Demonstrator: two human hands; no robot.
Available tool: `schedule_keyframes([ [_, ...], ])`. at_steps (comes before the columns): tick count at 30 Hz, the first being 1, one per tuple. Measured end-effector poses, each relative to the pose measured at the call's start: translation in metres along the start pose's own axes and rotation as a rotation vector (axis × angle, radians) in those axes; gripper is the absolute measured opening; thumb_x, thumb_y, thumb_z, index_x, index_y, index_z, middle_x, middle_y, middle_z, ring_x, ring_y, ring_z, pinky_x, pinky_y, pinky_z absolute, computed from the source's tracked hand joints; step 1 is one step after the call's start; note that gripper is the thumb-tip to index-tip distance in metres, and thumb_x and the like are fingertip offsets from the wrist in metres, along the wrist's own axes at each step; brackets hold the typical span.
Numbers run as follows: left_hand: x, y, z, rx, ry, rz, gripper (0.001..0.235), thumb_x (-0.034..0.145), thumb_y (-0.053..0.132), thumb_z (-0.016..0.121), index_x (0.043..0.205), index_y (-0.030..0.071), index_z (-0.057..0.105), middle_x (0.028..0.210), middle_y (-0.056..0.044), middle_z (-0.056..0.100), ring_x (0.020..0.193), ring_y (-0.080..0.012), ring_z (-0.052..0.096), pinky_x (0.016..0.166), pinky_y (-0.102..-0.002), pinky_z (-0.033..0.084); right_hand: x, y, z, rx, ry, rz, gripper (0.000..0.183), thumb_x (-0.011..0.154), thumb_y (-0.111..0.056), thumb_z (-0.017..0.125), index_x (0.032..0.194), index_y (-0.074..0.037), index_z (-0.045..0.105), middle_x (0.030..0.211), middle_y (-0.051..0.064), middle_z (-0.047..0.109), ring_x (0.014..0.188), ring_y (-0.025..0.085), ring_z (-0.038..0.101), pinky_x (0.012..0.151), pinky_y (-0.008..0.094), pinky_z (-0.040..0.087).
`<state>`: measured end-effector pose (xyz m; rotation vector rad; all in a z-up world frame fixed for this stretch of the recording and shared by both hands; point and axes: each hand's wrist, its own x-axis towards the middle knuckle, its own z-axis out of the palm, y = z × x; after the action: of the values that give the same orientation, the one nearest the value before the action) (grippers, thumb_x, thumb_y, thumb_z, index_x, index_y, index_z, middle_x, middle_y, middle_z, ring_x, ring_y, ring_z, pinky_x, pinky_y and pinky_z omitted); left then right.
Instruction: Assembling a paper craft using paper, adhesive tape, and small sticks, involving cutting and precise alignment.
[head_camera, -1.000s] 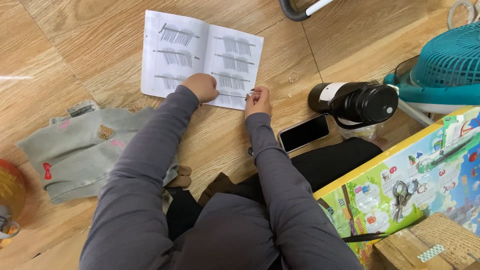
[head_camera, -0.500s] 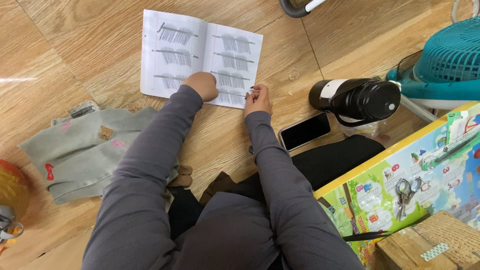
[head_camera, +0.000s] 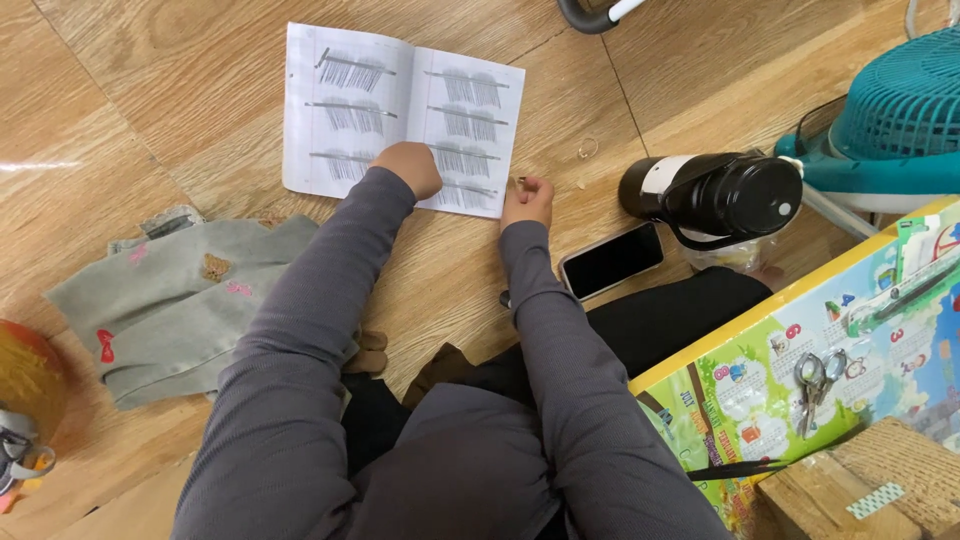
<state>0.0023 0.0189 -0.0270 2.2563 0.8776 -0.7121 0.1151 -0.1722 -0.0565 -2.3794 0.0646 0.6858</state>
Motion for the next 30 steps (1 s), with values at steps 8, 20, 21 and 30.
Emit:
schedule_keyframes([
  [8, -0.023, 0.017, -0.026, 0.047, -0.019, 0.004, 0.026, 0.088, 0.007, 0.049, 0.089, -0.001, 0.074, 0.072, -0.017, 0.070, 0.075, -0.0269, 0.071, 0.075, -0.038, 0.059, -0.021, -0.039, -0.024, -0.171, -0.154, -0.006, 0.076, 0.072, -0.062, 0.087, 0.128, -0.027, 0.051, 0.098, -0.005, 0.063, 0.106, 0.023, 0.068, 0.100, 0.045, 0.052],
  [20, -0.006, 0.007, -0.009, 0.069, 0.000, 0.001, 0.025, 0.088, 0.007, 0.050, 0.085, 0.001, 0.074, 0.069, -0.015, 0.069, 0.071, -0.0253, 0.070, 0.073, -0.036, 0.058, -0.017, -0.048, -0.032, -0.288, -0.201, -0.107, 0.060, 0.082, -0.042, 0.085, 0.123, -0.026, 0.045, 0.125, 0.007, 0.062, 0.119, 0.032, 0.065, 0.105, 0.049, 0.051],
  [21, -0.003, 0.004, -0.006, 0.079, -0.005, -0.006, 0.024, 0.089, 0.008, 0.051, 0.085, 0.002, 0.074, 0.069, -0.015, 0.069, 0.071, -0.0252, 0.070, 0.074, -0.036, 0.058, -0.018, -0.048, -0.032, -0.304, -0.219, -0.100, 0.060, 0.083, -0.043, 0.085, 0.123, -0.025, 0.044, 0.133, 0.010, 0.061, 0.126, 0.035, 0.061, 0.108, 0.050, 0.050],
  [30, -0.019, 0.017, -0.026, 0.153, -0.025, -0.092, 0.022, 0.090, 0.008, 0.054, 0.088, 0.002, 0.075, 0.070, -0.013, 0.070, 0.072, -0.0236, 0.071, 0.074, -0.038, 0.060, -0.013, -0.047, -0.027, -0.364, -0.230, -0.088, 0.056, 0.087, -0.041, 0.081, 0.124, -0.026, 0.041, 0.136, 0.012, 0.059, 0.131, 0.034, 0.059, 0.110, 0.050, 0.049],
])
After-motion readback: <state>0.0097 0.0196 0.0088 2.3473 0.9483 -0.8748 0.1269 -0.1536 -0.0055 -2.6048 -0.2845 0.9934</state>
